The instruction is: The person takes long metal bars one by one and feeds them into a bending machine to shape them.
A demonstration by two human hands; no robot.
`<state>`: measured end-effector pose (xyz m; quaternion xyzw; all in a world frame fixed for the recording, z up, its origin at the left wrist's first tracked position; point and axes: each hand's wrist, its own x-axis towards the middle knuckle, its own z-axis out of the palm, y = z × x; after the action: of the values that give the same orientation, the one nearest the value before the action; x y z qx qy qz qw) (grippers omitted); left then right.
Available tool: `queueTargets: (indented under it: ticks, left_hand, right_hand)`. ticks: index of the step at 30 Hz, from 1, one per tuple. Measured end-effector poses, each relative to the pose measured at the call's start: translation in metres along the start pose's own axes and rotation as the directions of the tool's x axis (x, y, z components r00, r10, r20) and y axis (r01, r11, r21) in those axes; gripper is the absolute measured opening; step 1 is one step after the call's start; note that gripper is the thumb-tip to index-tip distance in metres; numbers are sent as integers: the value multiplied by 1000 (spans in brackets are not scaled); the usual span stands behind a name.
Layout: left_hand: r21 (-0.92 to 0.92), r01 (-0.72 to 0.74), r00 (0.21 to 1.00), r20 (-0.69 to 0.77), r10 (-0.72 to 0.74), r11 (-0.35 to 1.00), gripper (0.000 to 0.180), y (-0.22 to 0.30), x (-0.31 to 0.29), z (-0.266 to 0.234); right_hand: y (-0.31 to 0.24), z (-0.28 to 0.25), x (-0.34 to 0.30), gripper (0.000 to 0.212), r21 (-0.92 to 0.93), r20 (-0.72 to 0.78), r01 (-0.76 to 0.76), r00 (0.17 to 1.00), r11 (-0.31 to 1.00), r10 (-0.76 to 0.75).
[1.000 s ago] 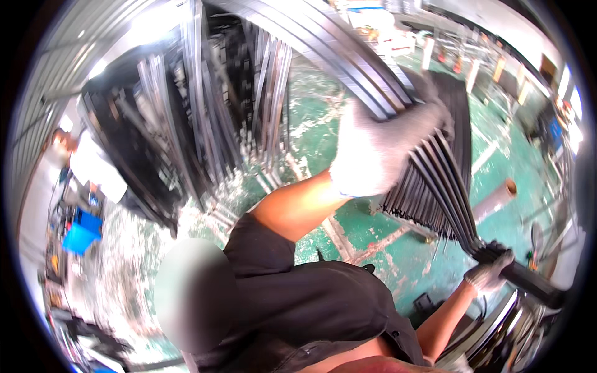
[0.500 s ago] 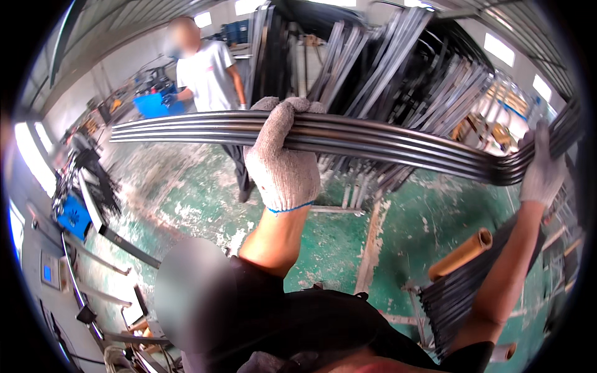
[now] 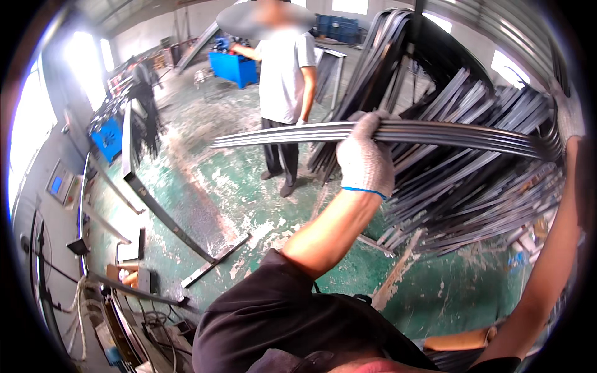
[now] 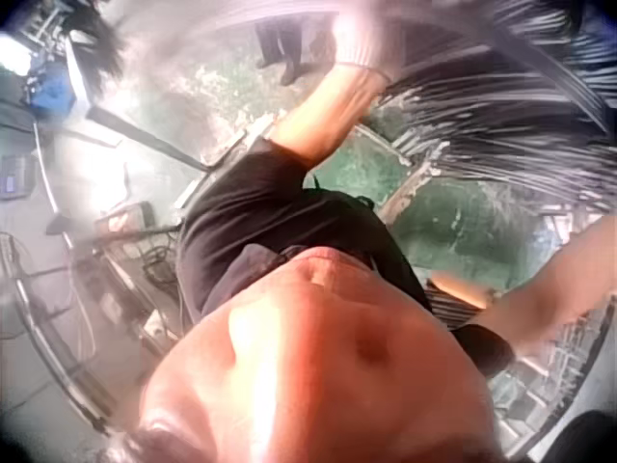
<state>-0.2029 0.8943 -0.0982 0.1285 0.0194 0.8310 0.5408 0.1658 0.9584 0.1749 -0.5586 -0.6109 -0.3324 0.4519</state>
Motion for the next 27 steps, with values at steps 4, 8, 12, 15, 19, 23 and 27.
queueTargets:
  ticks: [4, 8, 12, 15, 19, 23, 27]
  left_hand:
    - [37, 0, 997, -83, 3, 999, 10, -4, 27, -33]
    - [-141, 270, 947, -137, -289, 952, 13, -58, 58, -76]
    - [-68, 531, 829, -166, -534, 845, 31, -72, 55, -98]
    - [97, 616, 787, -43, -615, 782, 32, -59, 48, -150]
    - [482, 414, 898, -75, -434, 772, 19, -12, 55, -177]
    - [592, 336, 942, -217, -256, 733, 24, 66, 83, -222]
    - [618, 424, 905, -269, -329, 662, 24, 119, 92, -252]
  right_hand:
    - [-51, 80, 12, 48, 167, 108, 23, 993, 986, -42]
    - [-61, 130, 31, 49, 55, 132, 166, 976, 985, -172]
    - [-126, 163, 16, 44, -44, 351, 253, 910, 966, -222]
    - [-192, 177, -6, 45, -175, 374, 262, 909, 949, -182]
    - [-162, 208, 8, 49, -173, 195, 309, 941, 935, -275]
    - [-134, 226, 18, 55, -140, 149, 249, 962, 958, -228]
    - [-141, 237, 7, 58, -209, 165, 152, 979, 966, -118]
